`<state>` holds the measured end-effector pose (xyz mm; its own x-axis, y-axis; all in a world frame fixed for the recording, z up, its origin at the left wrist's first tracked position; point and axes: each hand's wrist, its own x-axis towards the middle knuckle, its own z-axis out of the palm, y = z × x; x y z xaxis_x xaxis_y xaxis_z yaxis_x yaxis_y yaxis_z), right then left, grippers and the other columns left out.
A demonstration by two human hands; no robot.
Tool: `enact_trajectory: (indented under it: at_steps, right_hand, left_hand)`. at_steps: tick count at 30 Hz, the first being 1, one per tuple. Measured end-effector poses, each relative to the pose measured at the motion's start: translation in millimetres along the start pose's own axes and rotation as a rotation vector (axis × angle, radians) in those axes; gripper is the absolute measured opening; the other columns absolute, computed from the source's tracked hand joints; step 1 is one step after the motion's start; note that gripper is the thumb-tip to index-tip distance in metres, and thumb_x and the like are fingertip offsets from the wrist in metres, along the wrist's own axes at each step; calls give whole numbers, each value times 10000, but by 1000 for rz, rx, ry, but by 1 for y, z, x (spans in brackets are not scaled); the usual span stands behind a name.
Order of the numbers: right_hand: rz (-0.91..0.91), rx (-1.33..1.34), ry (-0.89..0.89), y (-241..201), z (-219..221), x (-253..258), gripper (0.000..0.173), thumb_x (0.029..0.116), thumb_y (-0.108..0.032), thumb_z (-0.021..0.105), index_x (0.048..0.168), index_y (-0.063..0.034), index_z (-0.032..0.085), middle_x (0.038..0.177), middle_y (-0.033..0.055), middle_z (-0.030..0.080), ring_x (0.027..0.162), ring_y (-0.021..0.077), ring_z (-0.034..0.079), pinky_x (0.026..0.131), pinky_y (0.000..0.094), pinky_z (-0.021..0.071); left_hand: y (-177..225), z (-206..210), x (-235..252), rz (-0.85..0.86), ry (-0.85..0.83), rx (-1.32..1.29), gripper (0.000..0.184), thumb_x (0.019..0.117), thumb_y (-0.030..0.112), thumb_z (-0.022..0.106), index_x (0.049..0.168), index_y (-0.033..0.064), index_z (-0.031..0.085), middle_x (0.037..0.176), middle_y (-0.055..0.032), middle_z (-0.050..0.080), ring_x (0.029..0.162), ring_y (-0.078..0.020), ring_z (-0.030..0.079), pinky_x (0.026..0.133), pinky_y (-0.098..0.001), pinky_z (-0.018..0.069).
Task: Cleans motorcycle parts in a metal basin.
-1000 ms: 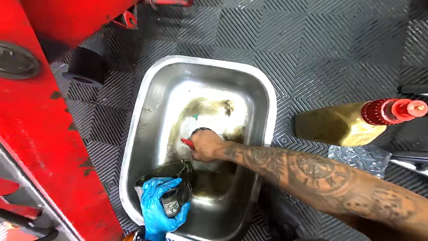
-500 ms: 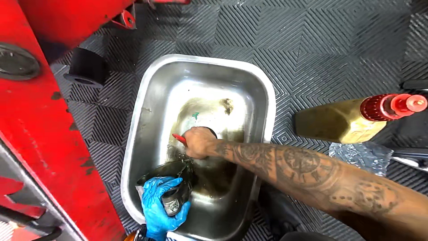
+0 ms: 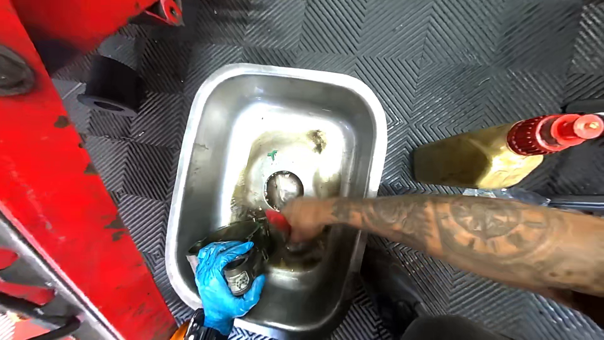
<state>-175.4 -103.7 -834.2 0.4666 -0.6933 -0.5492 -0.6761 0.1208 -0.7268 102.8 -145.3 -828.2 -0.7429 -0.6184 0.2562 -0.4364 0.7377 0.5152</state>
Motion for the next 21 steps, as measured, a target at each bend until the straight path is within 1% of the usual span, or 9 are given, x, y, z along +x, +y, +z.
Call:
enact_trajectory:
  at_steps: [3, 7, 11, 12, 15, 16, 18, 19, 21]
  right_hand:
    - [49, -44, 158, 7, 11, 12, 254, 936, -283, 715, 979, -35, 679, 903, 165, 673, 860, 369, 679, 701, 598, 540]
    - [195, 377, 510, -4, 1, 27, 237, 938, -323, 694, 980, -90, 709, 883, 124, 695, 873, 312, 692, 723, 553, 545]
    - [412, 587, 338, -20, 34, 16, 290, 937, -339, 682, 956, -49, 684, 935, 173, 688, 900, 357, 699, 714, 587, 557]
    - [419, 607, 364, -22, 31, 13, 281, 941, -339, 675, 959, -60, 690, 935, 167, 690, 907, 352, 699, 721, 584, 557]
    - [388, 828, 681, -30, 48, 6, 216, 948, -320, 697, 1019, -117, 720, 920, 114, 715, 898, 298, 704, 749, 554, 565]
    - [404, 902, 691, -34, 63, 3, 224, 956, -328, 700, 1052, -126, 717, 940, 111, 724, 908, 291, 708, 768, 554, 573]
    - [520, 1007, 518, -36, 71, -8, 271, 987, -358, 667, 1144, -143, 715, 1065, 122, 723, 1027, 301, 692, 878, 554, 549]
    - [557, 1033, 506, -35, 69, -9, 275, 986, -361, 671, 1134, -136, 723, 1070, 131, 724, 1036, 309, 691, 887, 559, 544]
    - [578, 1096, 666, -35, 69, -2, 245, 942, -362, 733, 1029, -133, 742, 994, 117, 725, 979, 297, 692, 848, 562, 544]
  left_hand:
    - [-1, 0, 2, 10, -1, 2, 636, 770, 693, 616, 1131, 177, 702, 1050, -45, 743, 1072, -141, 650, 1043, -378, 445]
    - [-2, -1, 1, 15, -11, -5, 632, 775, 677, 633, 1126, 155, 691, 1055, -54, 742, 1081, -151, 651, 1045, -379, 450]
    - [1, -2, 3, 5, -22, -16, 634, 763, 661, 651, 1124, 141, 682, 1058, -68, 739, 1092, -165, 648, 1051, -375, 448]
    - [1, -1, 5, 0, -22, -16, 632, 765, 658, 652, 1123, 138, 681, 1057, -72, 737, 1089, -165, 647, 1045, -373, 450]
    - [2, 0, 2, -21, 0, -26, 633, 771, 643, 669, 1105, 106, 681, 1052, -95, 736, 1084, -178, 659, 1036, -383, 473]
    - [3, -1, 2, -25, 3, -18, 637, 770, 643, 665, 1102, 100, 687, 1052, -101, 736, 1082, -180, 660, 1028, -381, 477]
    - [3, 1, 7, -31, -1, 2, 648, 770, 650, 650, 1113, 102, 693, 1060, -105, 733, 1089, -183, 651, 1038, -385, 465]
    - [4, 2, 8, -42, 4, 10, 650, 770, 652, 650, 1111, 100, 695, 1059, -105, 735, 1088, -182, 654, 1037, -383, 467]
    - [6, 4, 7, -66, 25, 15, 643, 768, 625, 667, 1102, 76, 688, 1055, -118, 734, 1083, -192, 661, 1030, -394, 476]
